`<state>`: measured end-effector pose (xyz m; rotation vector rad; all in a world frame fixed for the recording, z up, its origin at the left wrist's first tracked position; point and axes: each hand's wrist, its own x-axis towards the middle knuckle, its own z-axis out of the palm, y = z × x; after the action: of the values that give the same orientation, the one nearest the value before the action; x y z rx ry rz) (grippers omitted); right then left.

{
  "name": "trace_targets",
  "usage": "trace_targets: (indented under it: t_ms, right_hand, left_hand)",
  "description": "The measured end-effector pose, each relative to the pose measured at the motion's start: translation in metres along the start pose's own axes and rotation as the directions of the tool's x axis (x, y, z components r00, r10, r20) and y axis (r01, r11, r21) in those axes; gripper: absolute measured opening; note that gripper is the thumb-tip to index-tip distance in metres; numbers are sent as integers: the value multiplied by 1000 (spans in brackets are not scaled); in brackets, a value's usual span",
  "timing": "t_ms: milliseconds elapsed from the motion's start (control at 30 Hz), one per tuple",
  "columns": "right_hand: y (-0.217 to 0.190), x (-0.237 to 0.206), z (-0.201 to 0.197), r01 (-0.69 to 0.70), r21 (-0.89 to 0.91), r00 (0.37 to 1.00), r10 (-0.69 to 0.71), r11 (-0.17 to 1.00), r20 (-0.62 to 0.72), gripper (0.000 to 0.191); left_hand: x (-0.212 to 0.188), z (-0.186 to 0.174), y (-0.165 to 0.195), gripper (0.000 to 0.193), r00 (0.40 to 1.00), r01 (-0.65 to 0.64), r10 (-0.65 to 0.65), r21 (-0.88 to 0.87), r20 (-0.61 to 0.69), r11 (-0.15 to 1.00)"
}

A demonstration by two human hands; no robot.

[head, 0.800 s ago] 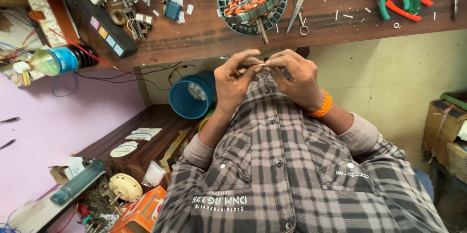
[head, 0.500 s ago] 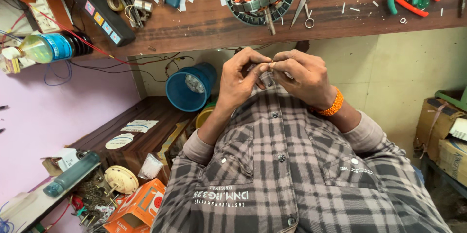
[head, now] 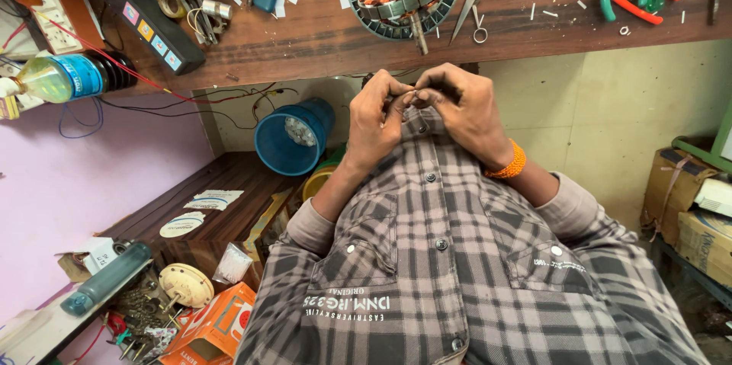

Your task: The person works on a ceiling fan motor stator with copper windings at a workbench. They press and seat a metal hub component onto the stator by hand, tighten it using a screwdriver, cut small pieces of white insulating material with scissors, and place a finished part into a plastic bag on the bench.

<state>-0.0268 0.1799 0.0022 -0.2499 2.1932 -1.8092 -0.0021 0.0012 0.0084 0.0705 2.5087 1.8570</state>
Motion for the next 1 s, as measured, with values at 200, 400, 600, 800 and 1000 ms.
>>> trace_targets:
  t_ms: [200,400,600,800,1000]
  right_hand:
    - [7,-4,4,97,173,995,-97,980,-10,10]
    - [9,-5,-5,-3,340,998,-20,941,65,12]
    - [15,-5,-23,-498,711,861,187,496,473,12]
    - [33,-7,-17,-542,700,839,241,465,488,15]
    - [44,2,-24,-570,727,822,264,382,505,15]
  left_hand:
    - [4,-9,4,5,985,170,-170,-164,19,972]
    - [17,-31,19,13,980,-60,71,-63,186,996]
    - [25,-45,32,31,844,-287,262,-19,467,958]
    - [13,-33,33,17,928,-223,132,235,348,946]
    - [19,-18,27,15,953,-9,-22,103,301,995]
